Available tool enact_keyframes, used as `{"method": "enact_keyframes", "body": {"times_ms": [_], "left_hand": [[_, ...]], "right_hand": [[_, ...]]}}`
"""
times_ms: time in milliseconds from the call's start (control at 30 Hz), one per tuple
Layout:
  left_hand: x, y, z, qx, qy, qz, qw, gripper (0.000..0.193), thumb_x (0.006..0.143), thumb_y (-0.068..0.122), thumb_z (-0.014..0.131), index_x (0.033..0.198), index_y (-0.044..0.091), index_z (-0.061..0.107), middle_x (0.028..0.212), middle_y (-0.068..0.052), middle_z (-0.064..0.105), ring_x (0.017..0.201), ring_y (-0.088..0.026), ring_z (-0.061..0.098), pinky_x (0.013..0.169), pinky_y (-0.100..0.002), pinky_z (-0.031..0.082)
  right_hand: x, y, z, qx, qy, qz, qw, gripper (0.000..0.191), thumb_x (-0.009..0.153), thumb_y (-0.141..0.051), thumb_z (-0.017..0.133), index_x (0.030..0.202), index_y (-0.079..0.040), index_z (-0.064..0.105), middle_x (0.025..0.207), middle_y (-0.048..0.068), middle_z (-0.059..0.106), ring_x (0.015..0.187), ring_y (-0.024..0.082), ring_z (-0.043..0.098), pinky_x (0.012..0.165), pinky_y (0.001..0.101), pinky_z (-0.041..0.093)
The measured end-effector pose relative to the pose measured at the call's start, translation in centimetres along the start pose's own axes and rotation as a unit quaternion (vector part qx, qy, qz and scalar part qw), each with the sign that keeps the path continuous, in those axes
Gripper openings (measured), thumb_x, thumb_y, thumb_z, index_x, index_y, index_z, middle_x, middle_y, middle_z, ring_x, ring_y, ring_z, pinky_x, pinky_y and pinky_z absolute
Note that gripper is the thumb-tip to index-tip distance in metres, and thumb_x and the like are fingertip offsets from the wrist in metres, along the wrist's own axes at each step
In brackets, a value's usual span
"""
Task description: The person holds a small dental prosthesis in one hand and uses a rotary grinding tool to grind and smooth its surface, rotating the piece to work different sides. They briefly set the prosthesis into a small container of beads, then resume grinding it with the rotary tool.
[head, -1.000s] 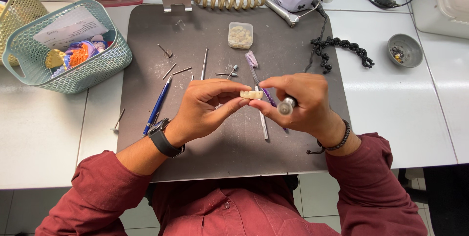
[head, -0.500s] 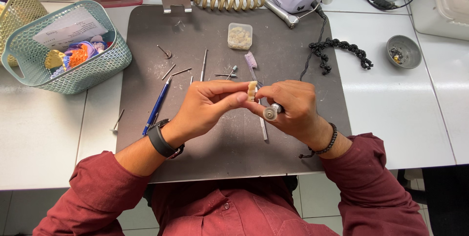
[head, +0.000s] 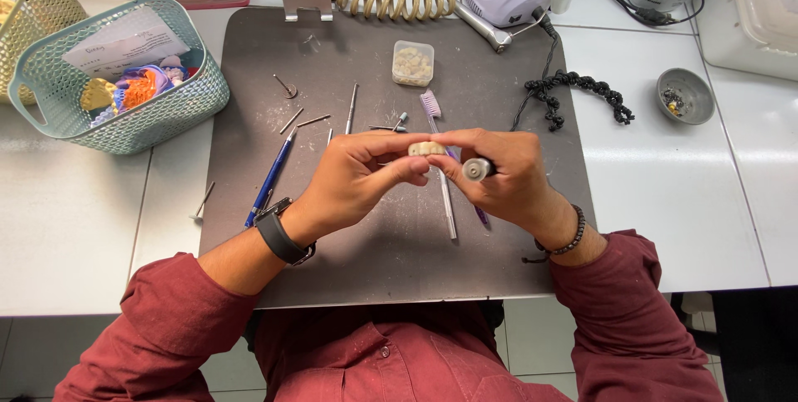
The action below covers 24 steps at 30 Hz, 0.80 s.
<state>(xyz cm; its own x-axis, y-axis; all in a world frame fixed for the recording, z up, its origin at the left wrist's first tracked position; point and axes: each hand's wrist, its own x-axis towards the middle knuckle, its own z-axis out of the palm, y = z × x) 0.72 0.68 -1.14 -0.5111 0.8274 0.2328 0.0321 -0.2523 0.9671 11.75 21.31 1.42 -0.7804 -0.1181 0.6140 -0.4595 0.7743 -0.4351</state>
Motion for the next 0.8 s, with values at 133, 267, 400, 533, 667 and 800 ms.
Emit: {"method": "enact_keyframes", "body": {"times_ms": [133,267,400,533,667,800], "left_hand": [[-0.04,0.32,0.24,0.069,0.041,0.056,0.995,0.025,0.100,0.006,0.069,0.123,-0.001,0.071,0.111,-0.009,0.077,0.098,-0.014,0.077,0.086,-0.026,0.066],[-0.10,0.31,0.28,0.140,0.052,0.095,0.984,0.020,0.099,0.004,0.069,0.119,0.000,0.073,0.105,-0.009,0.078,0.095,-0.014,0.078,0.084,-0.025,0.066],[-0.18,0.18,0.14,0.226,0.045,0.123,0.965,0.017,0.096,0.004,0.073,0.113,0.000,0.074,0.099,-0.009,0.078,0.086,-0.014,0.078,0.076,-0.024,0.064],[-0.09,-0.06,0.36,0.277,0.041,0.157,0.947,0.017,0.092,0.005,0.077,0.109,0.000,0.075,0.095,-0.010,0.077,0.079,-0.015,0.076,0.070,-0.025,0.061],[-0.19,-0.12,0.19,0.287,0.041,0.160,0.944,0.017,0.092,0.004,0.077,0.108,0.000,0.075,0.094,-0.011,0.077,0.077,-0.016,0.075,0.068,-0.026,0.060],[-0.18,-0.20,0.16,0.270,0.040,0.163,0.948,0.017,0.093,0.004,0.076,0.110,0.000,0.074,0.095,-0.011,0.077,0.080,-0.015,0.076,0.071,-0.025,0.062]], "right_hand": [[0.16,0.17,-0.06,0.004,-0.008,0.022,1.000,0.025,0.088,-0.013,0.087,0.108,-0.004,0.075,0.087,0.008,0.077,0.063,0.010,0.070,0.053,0.0232,0.049],[0.17,-0.25,-0.65,-0.008,-0.022,0.022,0.999,0.030,0.089,-0.027,0.083,0.106,-0.004,0.075,0.077,0.005,0.069,0.059,0.011,0.064,0.053,0.0266,0.046],[0.61,-0.41,-0.60,-0.156,-0.046,0.034,0.986,0.061,0.070,-0.062,0.089,0.071,-0.007,0.062,0.055,0.004,0.053,0.044,0.018,0.051,0.044,0.0337,0.038],[0.85,-0.42,-0.22,-0.231,-0.064,0.018,0.971,0.071,0.071,-0.073,0.082,0.062,-0.010,0.050,0.056,0.005,0.049,0.046,0.024,0.050,0.043,0.0370,0.036],[0.80,-0.46,-0.04,-0.245,-0.085,0.038,0.965,0.072,0.072,-0.076,0.079,0.058,-0.012,0.049,0.053,0.004,0.049,0.045,0.024,0.051,0.041,0.0383,0.035],[0.72,-0.52,-0.04,-0.253,-0.089,0.044,0.962,0.073,0.073,-0.076,0.078,0.056,-0.011,0.049,0.052,0.005,0.048,0.043,0.024,0.050,0.041,0.0383,0.035]]}}
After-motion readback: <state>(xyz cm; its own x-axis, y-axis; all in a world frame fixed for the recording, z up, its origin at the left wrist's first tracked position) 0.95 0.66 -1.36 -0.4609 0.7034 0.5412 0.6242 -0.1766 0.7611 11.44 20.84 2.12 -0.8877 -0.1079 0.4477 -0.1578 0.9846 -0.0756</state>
